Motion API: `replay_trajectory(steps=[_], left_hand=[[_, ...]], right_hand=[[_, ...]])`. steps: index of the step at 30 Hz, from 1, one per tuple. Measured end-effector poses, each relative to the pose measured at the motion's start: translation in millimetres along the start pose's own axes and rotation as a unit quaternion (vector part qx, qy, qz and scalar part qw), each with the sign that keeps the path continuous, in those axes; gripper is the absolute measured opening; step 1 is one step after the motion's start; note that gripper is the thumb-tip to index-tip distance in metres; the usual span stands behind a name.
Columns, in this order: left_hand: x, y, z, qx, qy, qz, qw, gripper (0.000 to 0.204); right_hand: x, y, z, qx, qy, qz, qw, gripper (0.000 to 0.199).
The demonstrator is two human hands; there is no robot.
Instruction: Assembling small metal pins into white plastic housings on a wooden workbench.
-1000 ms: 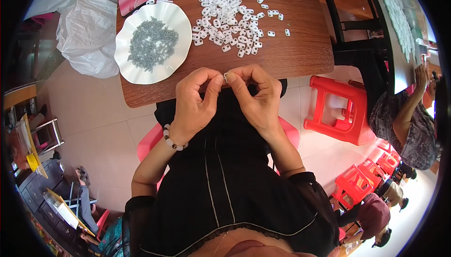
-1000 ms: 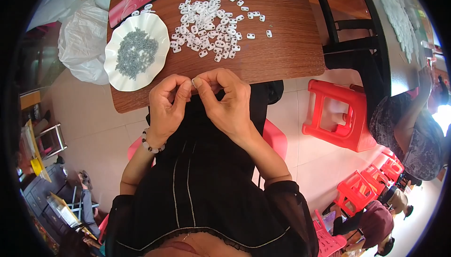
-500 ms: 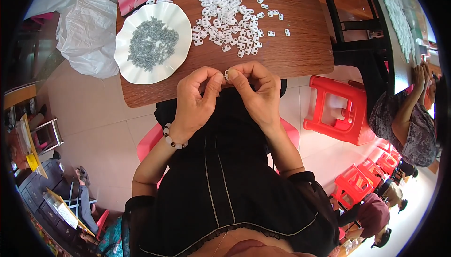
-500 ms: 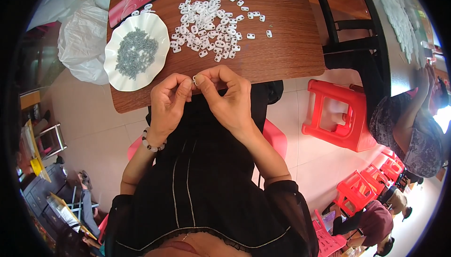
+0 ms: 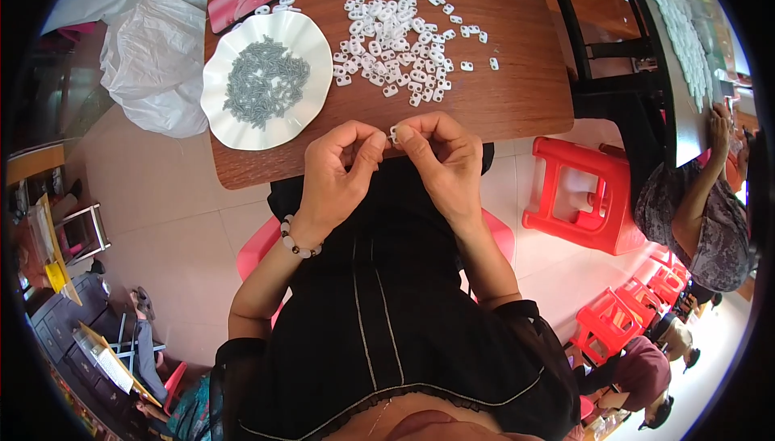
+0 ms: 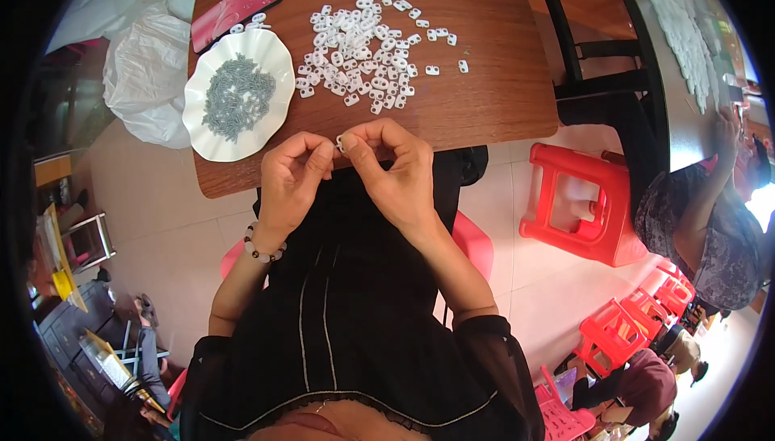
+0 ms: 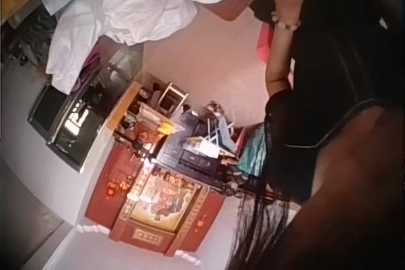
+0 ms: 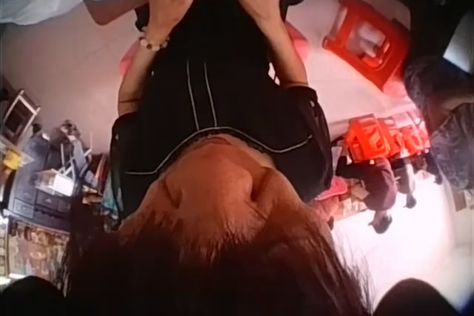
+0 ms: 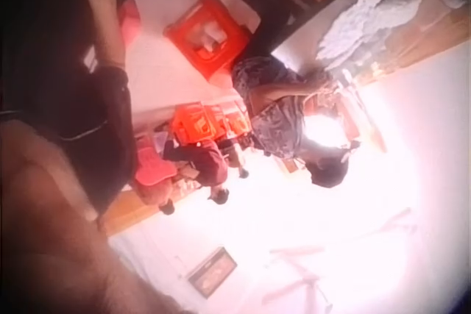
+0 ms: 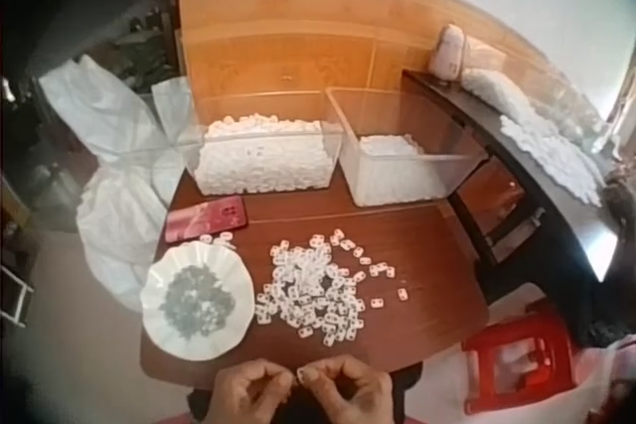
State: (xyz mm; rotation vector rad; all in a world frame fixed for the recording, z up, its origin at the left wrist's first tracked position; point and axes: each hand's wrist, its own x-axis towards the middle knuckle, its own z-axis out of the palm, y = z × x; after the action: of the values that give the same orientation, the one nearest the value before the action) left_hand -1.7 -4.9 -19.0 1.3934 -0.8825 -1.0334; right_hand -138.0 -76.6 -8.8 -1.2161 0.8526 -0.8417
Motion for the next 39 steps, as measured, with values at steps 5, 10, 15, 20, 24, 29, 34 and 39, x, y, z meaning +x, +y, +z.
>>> replay_trajectory(steps=[5,10,15,20,24,29,34,39], left_hand=[[11,8,-21,0.021,0.077,0.041,0.996,0.003],[29,10,-61,0.076,0.155,0.081,0.982,0.006],[36,-2,-89,0.094,0.175,0.071,0.977,0.014],[25,4,-77,0.088,0.183,0.068,0.977,0.019],[19,3,-74,0.084,0.17,0.079,0.979,0.019],[10,2,-82,0.073,0.182,0.08,0.977,0.018],[-7,1,-86,0.046,0.175,0.081,0.98,0.017],[-21,0,-96,0.035,0.161,0.075,0.984,0.017]], right_hand=[[-6,-1,-8,-0.035,0.007,-0.024,0.999,0.012],[-16,3,-19,-0.006,0.023,-0.019,1.0,0.012],[-22,4,-39,0.007,0.046,-0.032,0.998,0.011],[-29,-15,-57,0.015,0.115,-0.043,0.992,0.019],[-35,-16,-75,-0.067,0.115,-0.055,0.99,0.016],[-13,-14,-91,-0.166,0.128,-0.081,0.974,0.016],[59,-17,-105,-0.392,0.145,-0.158,0.894,0.015],[110,-12,-95,-0.473,0.14,-0.152,0.856,0.02]])
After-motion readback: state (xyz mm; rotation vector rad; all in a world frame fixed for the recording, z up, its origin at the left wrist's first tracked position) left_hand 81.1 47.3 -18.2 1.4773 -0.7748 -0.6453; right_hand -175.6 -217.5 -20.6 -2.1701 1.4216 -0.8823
